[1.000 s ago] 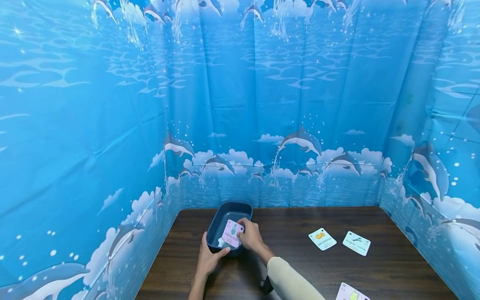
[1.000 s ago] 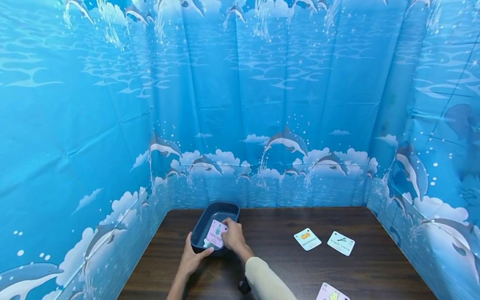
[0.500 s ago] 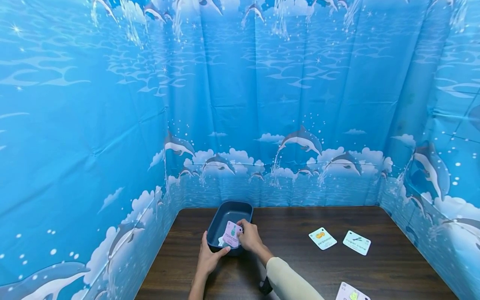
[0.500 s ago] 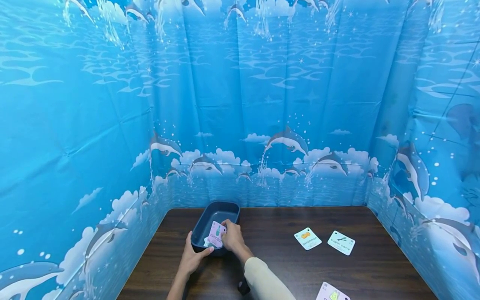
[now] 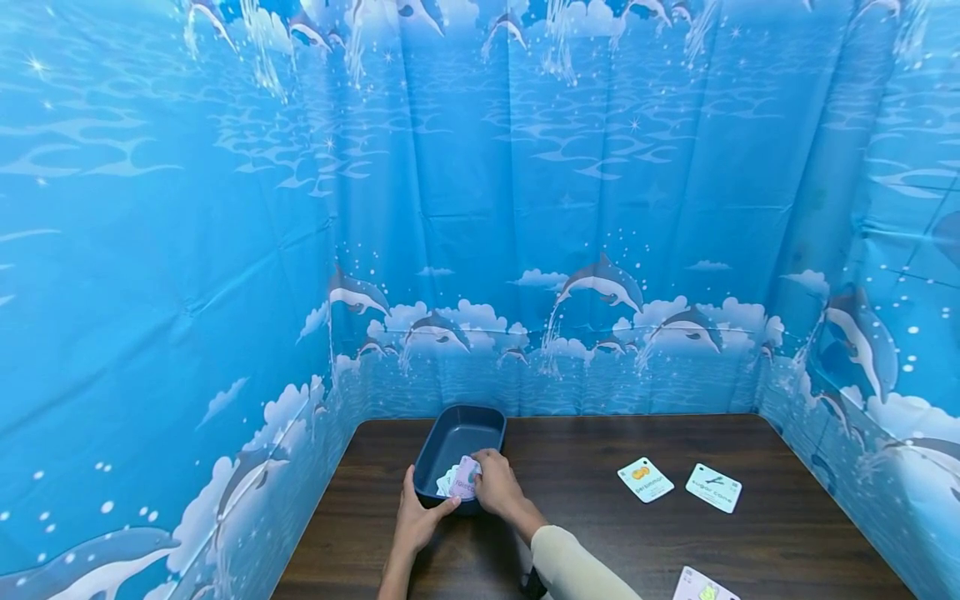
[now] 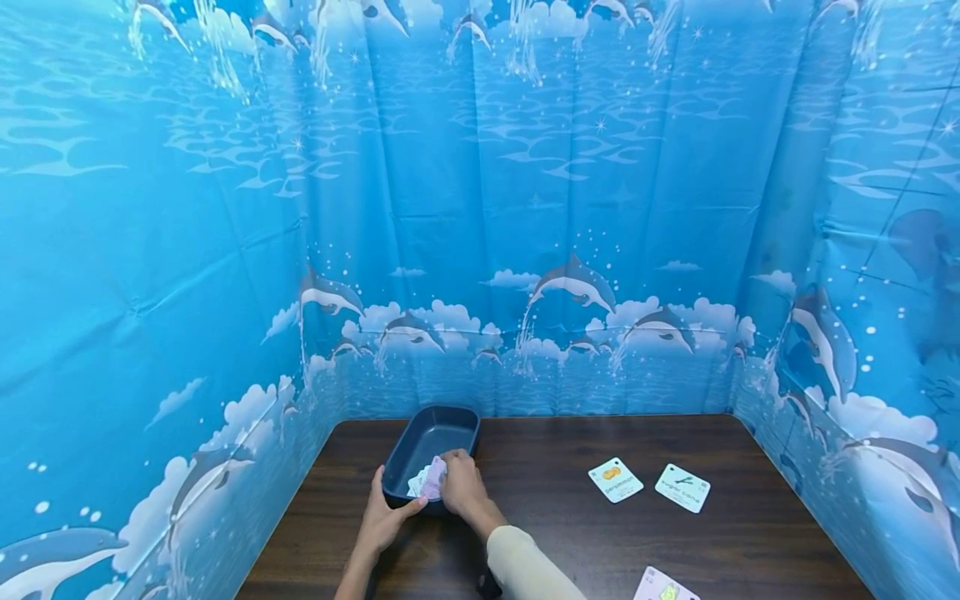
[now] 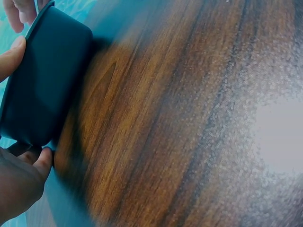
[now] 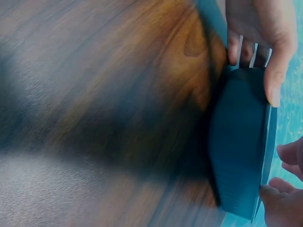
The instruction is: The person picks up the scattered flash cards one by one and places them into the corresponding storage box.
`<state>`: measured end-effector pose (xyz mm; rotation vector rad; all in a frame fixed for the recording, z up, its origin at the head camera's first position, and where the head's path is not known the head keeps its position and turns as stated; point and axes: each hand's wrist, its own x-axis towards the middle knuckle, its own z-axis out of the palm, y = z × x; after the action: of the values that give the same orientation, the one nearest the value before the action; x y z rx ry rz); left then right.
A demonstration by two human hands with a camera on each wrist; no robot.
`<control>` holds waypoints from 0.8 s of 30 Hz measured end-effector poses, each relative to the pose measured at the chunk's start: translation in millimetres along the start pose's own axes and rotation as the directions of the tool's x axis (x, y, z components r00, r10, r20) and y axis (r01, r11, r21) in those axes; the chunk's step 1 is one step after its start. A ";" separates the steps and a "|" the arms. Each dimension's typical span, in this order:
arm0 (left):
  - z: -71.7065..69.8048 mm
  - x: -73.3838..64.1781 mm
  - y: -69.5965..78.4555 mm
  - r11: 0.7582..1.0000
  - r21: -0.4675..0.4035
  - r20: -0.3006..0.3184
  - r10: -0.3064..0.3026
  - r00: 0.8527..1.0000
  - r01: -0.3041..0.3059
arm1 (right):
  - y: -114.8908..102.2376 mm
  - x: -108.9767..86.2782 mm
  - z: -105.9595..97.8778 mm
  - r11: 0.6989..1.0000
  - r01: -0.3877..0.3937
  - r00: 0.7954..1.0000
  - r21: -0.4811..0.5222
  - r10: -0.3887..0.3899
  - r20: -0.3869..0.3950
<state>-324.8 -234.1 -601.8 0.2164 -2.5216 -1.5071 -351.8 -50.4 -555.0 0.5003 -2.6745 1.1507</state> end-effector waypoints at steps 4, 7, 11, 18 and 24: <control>0.5 0.4 -1.5 1.000 -0.006 -0.001 0.000 1.000 0.000 | 2.7 -2.3 -4.3 0.999 0.042 0.999 -0.011 -0.042 -0.005; 0.9 1.7 -2.4 1.000 -0.015 -0.005 -0.003 1.000 0.003 | 3.9 -2.8 -9.1 0.998 0.059 0.998 -0.006 -0.059 -0.007; 0.6 2.4 -2.8 1.000 -0.014 -0.004 -0.005 1.000 0.005 | 6.4 -5.8 -12.8 0.999 0.031 0.999 0.015 -0.031 0.008; -0.2 4.3 -3.6 1.000 -0.007 0.008 -0.016 1.000 0.016 | 10.8 -12.8 -20.2 0.997 -0.028 0.998 0.071 0.025 0.053; 2.2 3.3 -4.0 1.000 -0.012 0.010 -0.025 1.000 0.025 | 17.8 -17.7 -27.7 0.999 -0.001 0.999 0.039 -0.001 0.044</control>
<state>-328.4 -234.8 -606.0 0.2402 -2.5265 -1.5360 -341.1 -14.6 -553.3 0.5379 -2.6932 1.2079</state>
